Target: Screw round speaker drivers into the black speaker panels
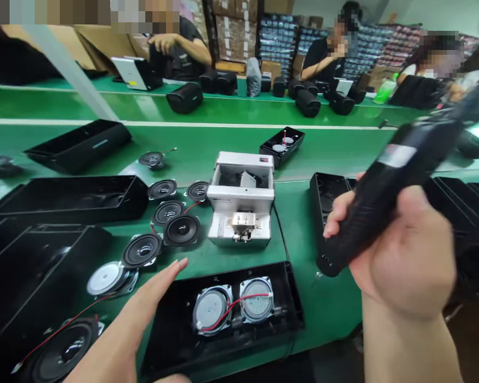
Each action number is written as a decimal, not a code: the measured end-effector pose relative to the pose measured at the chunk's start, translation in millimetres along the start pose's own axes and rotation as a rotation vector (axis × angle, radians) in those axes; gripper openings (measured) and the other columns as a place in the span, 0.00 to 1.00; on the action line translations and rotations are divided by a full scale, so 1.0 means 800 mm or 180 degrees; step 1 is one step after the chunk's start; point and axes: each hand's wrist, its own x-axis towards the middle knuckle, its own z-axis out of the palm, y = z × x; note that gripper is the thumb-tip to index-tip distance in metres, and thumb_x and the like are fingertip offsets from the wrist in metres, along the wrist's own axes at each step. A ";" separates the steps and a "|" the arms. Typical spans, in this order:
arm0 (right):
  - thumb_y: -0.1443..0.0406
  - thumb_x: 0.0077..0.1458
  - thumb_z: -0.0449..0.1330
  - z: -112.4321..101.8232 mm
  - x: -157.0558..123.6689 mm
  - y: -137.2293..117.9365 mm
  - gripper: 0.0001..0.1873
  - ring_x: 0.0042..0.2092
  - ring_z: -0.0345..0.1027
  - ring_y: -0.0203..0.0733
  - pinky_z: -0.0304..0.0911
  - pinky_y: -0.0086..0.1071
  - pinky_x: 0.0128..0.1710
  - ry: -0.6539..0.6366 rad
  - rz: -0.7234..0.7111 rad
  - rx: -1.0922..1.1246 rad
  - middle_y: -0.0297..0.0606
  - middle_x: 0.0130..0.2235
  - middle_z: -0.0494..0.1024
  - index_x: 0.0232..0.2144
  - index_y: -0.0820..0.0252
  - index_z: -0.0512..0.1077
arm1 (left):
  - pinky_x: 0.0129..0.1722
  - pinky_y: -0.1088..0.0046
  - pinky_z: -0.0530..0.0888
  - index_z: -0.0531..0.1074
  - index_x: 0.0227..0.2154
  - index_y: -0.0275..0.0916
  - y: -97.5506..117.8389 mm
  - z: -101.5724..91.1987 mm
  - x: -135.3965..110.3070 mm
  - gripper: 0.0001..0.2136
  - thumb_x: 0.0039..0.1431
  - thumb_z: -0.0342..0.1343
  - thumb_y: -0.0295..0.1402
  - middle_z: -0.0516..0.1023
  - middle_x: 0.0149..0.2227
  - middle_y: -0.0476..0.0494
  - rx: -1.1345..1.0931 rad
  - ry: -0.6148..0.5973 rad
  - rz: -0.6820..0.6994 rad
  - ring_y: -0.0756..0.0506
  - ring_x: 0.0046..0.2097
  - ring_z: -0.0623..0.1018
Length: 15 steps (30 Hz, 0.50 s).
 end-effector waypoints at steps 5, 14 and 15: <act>0.45 0.70 0.65 -0.017 -0.015 0.036 0.20 0.34 0.75 0.41 0.75 0.31 0.32 -0.0390 0.0244 -0.0086 0.36 0.37 0.81 0.51 0.52 0.76 | 0.70 0.32 0.73 0.35 0.82 0.53 0.035 -0.008 0.037 0.73 0.42 0.81 0.38 0.60 0.79 0.34 0.0884 -0.0293 0.0649 0.18 0.74 0.68; 0.45 0.70 0.66 -0.029 -0.036 0.073 0.22 0.39 0.80 0.38 0.81 0.28 0.42 -0.0791 0.0381 -0.0433 0.36 0.42 0.83 0.54 0.52 0.75 | 0.67 0.37 0.77 0.36 0.81 0.57 0.077 -0.007 0.052 0.70 0.43 0.78 0.32 0.77 0.68 0.38 0.1033 -0.0353 0.0541 0.24 0.64 0.80; 0.45 0.70 0.66 -0.032 -0.039 0.076 0.23 0.40 0.81 0.38 0.81 0.28 0.44 -0.0738 0.0367 -0.0507 0.37 0.43 0.83 0.57 0.51 0.75 | 0.67 0.40 0.77 0.38 0.81 0.58 0.076 -0.013 0.046 0.68 0.43 0.78 0.33 0.78 0.68 0.40 0.1010 -0.0323 0.0561 0.25 0.64 0.81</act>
